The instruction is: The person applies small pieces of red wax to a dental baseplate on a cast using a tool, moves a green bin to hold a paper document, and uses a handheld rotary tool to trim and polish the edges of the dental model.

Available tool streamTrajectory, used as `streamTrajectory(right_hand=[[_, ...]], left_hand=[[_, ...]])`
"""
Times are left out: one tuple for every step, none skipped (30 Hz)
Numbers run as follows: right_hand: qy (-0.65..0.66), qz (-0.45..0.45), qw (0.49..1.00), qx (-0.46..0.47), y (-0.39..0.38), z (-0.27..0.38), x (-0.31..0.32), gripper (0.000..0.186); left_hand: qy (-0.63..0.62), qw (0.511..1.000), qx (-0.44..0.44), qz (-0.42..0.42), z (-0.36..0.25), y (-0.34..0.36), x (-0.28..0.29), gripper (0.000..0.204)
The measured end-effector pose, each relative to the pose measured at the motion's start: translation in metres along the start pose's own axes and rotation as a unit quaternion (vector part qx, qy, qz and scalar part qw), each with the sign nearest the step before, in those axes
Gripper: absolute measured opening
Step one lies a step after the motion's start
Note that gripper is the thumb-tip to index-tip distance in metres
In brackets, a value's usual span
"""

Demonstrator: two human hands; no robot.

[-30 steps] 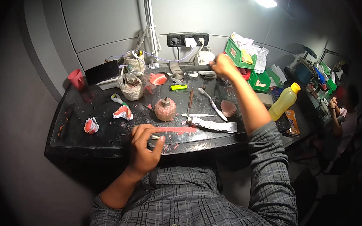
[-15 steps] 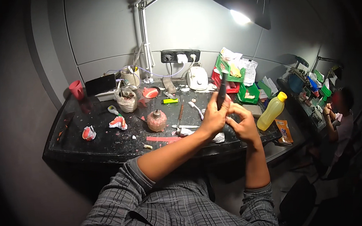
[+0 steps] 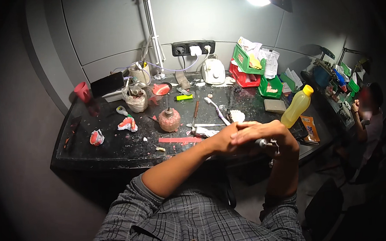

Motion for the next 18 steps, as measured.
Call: streamTrajectory(right_hand=[[-0.010,0.023,1.000,0.017,0.002,-0.001,0.000,0.028],[-0.049,-0.027,0.998,-0.004,0.000,-0.004,0.001,0.027],[-0.090,-0.075,0.993,-0.022,-0.004,-0.006,-0.002,0.026],[-0.091,-0.163,0.982,-0.023,-0.015,-0.013,-0.009,0.027],[-0.093,-0.201,0.974,-0.038,-0.018,-0.013,-0.014,0.029],[-0.119,-0.228,0.965,-0.043,-0.020,-0.014,-0.022,0.031],[-0.145,-0.254,0.955,-0.048,-0.021,-0.015,-0.026,0.032],[-0.141,-0.274,0.949,-0.061,-0.021,-0.019,-0.028,0.033],[-0.137,-0.296,0.942,-0.076,-0.022,-0.022,-0.030,0.034],[-0.134,-0.318,0.934,-0.091,-0.024,-0.024,-0.030,0.034],[-0.153,-0.292,0.937,-0.115,-0.022,-0.025,-0.029,0.028],[-0.158,-0.305,0.933,-0.107,-0.016,-0.020,-0.025,0.023],[-0.162,-0.318,0.929,-0.098,-0.012,-0.016,-0.023,0.018],[-0.090,-0.367,0.925,-0.035,-0.020,-0.016,-0.015,0.020],[-0.120,-0.345,0.930,0.038,-0.017,-0.007,-0.001,0.026],[-0.103,-0.362,0.924,0.068,-0.008,0.003,0.008,0.029],[-0.085,-0.378,0.917,0.098,0.002,0.009,0.017,0.032],[-0.173,-0.343,0.922,0.045,0.017,-0.005,0.024,0.031]], left_hand=[[-0.019,0.999,-0.031,0.001,0.003,0.000,-0.002,0.040],[-0.027,0.999,0.018,-0.003,0.012,0.000,-0.006,0.035],[-0.035,0.997,0.064,-0.006,0.017,0.002,-0.009,0.030],[-0.025,0.997,0.044,-0.058,0.016,0.000,-0.009,0.023],[-0.015,0.994,0.024,-0.109,0.015,-0.003,-0.008,0.016],[0.033,0.987,-0.005,-0.160,0.012,-0.008,-0.005,0.014],[0.081,0.974,-0.034,-0.211,0.008,-0.013,-0.003,0.014],[0.128,0.955,-0.063,-0.260,0.003,-0.017,-0.002,0.016],[0.118,0.952,-0.039,-0.281,0.003,-0.020,-0.002,0.018],[0.108,0.947,-0.015,-0.302,0.003,-0.022,-0.003,0.021],[0.097,0.941,0.010,-0.323,0.003,-0.024,-0.005,0.024],[0.018,0.941,0.081,-0.329,0.006,-0.024,-0.006,0.036],[0.018,0.944,0.094,-0.317,0.006,-0.024,-0.008,0.034],[0.018,0.946,0.107,-0.305,0.006,-0.025,-0.008,0.031],[0.017,0.948,0.121,-0.293,0.006,-0.027,-0.009,0.029],[0.025,0.946,0.163,-0.280,0.005,-0.031,-0.012,0.021],[0.037,0.946,0.170,-0.272,0.009,-0.034,-0.015,0.021],[0.054,0.945,0.179,-0.269,0.016,-0.041,-0.015,0.020]])
Point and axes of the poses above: each hand's wrist, its own y-axis towards the middle knuckle, its own x-axis out of the back of the hand, z = x × y, the point moved 4 cm from there along y, towards the middle knuckle, and after that the axes turned 14 degrees about x, right-handed, at the moved point
